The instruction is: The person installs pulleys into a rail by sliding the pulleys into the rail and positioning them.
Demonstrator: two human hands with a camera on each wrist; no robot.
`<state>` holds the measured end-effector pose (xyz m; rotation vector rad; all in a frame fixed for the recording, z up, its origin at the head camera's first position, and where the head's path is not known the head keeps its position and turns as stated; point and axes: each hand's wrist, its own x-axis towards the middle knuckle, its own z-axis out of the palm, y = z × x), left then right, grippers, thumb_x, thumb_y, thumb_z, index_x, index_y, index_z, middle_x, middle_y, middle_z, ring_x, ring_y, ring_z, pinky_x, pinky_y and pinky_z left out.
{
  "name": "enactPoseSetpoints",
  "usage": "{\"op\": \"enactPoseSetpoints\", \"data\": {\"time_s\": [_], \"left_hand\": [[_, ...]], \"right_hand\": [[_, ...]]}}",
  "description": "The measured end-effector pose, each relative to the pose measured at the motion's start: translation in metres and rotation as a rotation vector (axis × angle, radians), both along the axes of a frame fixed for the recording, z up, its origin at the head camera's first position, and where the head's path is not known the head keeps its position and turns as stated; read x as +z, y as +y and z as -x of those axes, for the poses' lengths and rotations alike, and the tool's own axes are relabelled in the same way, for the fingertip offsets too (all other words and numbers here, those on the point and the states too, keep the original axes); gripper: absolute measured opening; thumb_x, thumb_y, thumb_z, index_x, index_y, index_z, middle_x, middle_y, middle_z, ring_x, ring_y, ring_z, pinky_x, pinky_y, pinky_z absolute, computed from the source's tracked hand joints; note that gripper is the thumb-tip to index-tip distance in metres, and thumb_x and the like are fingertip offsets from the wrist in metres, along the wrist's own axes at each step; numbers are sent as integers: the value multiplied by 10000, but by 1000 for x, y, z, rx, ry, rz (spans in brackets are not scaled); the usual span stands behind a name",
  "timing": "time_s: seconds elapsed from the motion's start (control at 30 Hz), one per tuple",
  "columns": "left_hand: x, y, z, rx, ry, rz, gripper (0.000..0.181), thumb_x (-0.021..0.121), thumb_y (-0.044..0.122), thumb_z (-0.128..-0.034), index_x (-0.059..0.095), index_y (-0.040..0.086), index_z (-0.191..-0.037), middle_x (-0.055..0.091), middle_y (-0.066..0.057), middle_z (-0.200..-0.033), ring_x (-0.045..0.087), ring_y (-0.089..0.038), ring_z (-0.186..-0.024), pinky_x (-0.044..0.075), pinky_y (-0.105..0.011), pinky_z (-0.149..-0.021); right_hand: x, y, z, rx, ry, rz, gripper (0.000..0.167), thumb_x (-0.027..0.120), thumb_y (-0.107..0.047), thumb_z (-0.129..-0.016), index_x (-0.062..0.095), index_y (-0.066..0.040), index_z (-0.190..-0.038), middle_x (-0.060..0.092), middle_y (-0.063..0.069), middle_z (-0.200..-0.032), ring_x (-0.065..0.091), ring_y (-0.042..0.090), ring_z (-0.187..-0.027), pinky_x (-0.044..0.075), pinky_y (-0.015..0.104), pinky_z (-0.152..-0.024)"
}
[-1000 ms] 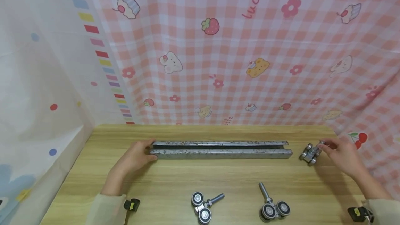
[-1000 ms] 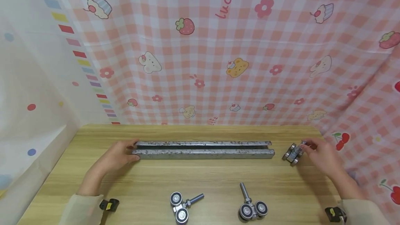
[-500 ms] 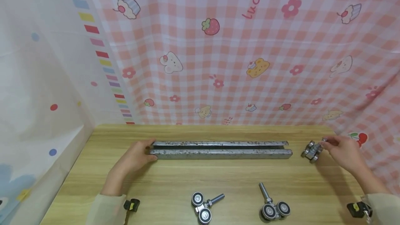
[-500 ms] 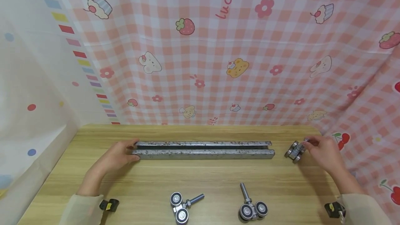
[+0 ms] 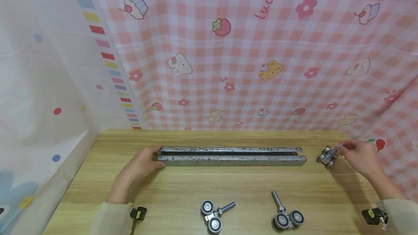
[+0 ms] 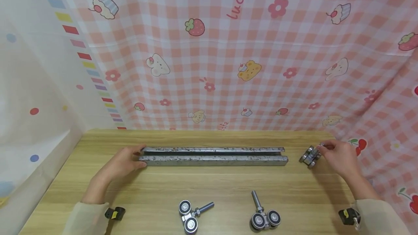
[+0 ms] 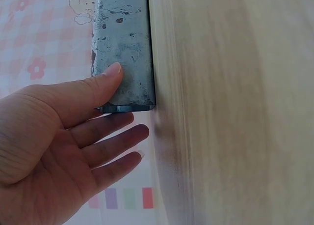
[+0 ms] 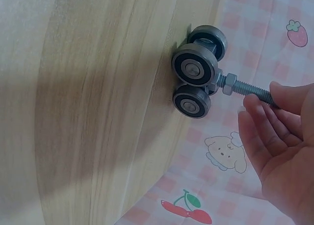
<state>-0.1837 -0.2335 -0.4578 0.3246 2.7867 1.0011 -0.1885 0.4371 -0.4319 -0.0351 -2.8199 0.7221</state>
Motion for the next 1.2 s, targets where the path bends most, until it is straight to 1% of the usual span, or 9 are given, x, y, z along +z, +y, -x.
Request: {"op": "enactPoseSetpoints", "data": {"time_s": [0.23, 0.5, 0.67, 0.83, 1.03, 1.2], "left_hand": [[0, -1, 0, -4, 4, -4, 647, 784, 68, -936, 498, -93, -1494, 654, -286, -1312, 633, -425, -1220, 530, -569, -1033], [1, -1, -1, -4, -5, -6, 656, 781, 68, -938, 486, -94, -1501, 646, -299, -1318, 624, -445, -1229, 526, -578, -1037], [0, -1, 0, -15, 12, -3, 634, 779, 64, -938, 505, -92, -1488, 655, -300, -1306, 623, -449, -1233, 517, -590, -1042], [0, -1, 1, -19, 16, 1, 631, 778, 67, -940, 505, -93, -1486, 648, -311, -1313, 614, -464, -1244, 513, -594, -1048], [0, 0, 0, -18, 12, -4, 620, 774, 58, -939, 512, -92, -1481, 641, -316, -1324, 609, -468, -1251, 498, -602, -1063], [0, 0, 0, -14, 7, -4, 620, 768, 60, -946, 504, -93, -1487, 630, -324, -1338, 597, -474, -1267, 491, -605, -1070]], "right_hand": [[1, -2, -1, -9, -2, -13, 331, 696, -204, -1012, 739, 117, -1080, 756, 142, -787, 611, 74, -605, 454, 281, -467], [1, -7, -2, -7, 42, -34, 312, 738, -196, -984, 761, 114, -1010, 746, 126, -749, 597, 94, -598, 449, 275, -480], [2, -11, -4, -3, 38, -29, 317, 726, -194, -995, 754, 122, -1010, 738, 110, -731, 607, 124, -595, 450, 281, -472], [0, -14, -4, -2, 41, -10, 304, 723, -194, -998, 760, 107, -980, 730, 91, -717, 580, 91, -565, 434, 278, -452], [0, -20, -4, 2, 48, -3, 324, 717, -208, -1007, 760, 112, -991, 731, 89, -713, 595, 115, -551, 448, 284, -445], [-1, -25, -4, 7, 73, 6, 303, 744, -189, -987, 765, 111, -949, 724, 87, -700, 580, 95, -550, 449, 271, -446]]}}
